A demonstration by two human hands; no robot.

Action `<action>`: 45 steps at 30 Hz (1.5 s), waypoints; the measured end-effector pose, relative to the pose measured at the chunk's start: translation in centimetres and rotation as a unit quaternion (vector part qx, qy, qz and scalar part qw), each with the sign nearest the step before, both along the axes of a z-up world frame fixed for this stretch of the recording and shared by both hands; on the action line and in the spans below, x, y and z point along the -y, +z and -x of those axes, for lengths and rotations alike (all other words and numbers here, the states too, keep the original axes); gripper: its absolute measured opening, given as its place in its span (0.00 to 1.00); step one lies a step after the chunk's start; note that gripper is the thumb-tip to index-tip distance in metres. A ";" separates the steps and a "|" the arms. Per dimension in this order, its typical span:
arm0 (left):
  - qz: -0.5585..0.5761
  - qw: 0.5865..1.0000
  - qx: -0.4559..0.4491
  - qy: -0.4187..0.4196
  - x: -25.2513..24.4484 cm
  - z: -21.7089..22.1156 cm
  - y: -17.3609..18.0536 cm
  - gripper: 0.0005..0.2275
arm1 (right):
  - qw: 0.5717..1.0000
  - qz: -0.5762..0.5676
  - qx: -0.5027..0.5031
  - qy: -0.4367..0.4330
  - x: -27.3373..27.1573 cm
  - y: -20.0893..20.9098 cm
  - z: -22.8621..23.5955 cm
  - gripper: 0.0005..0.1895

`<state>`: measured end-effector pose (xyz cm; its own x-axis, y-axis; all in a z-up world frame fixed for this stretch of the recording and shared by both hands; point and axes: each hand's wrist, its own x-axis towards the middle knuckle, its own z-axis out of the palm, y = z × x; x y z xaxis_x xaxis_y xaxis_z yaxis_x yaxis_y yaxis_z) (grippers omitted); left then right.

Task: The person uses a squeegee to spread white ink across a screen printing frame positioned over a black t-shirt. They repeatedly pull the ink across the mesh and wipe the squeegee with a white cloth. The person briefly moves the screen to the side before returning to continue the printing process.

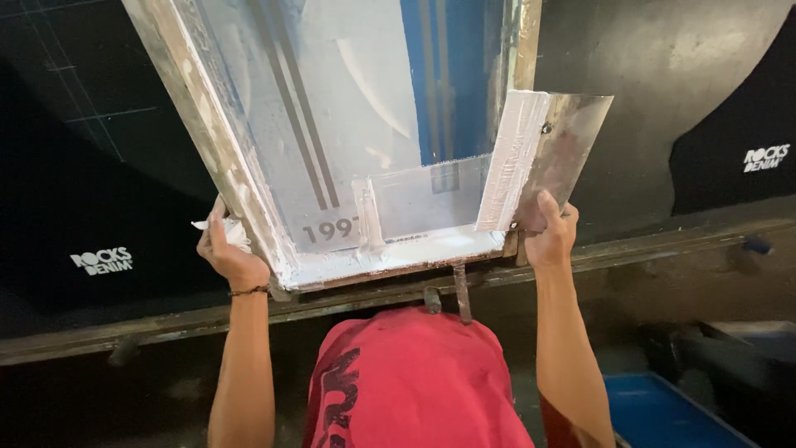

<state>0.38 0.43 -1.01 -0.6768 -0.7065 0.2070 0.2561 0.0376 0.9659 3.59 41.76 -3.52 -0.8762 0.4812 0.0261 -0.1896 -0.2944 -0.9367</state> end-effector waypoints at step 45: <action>0.011 0.980 0.000 0.201 4.3 -5.3 -3.6 0.28 | 0.989 -0.111 0.081 0.053 4.4 1.1 -0.7 0.10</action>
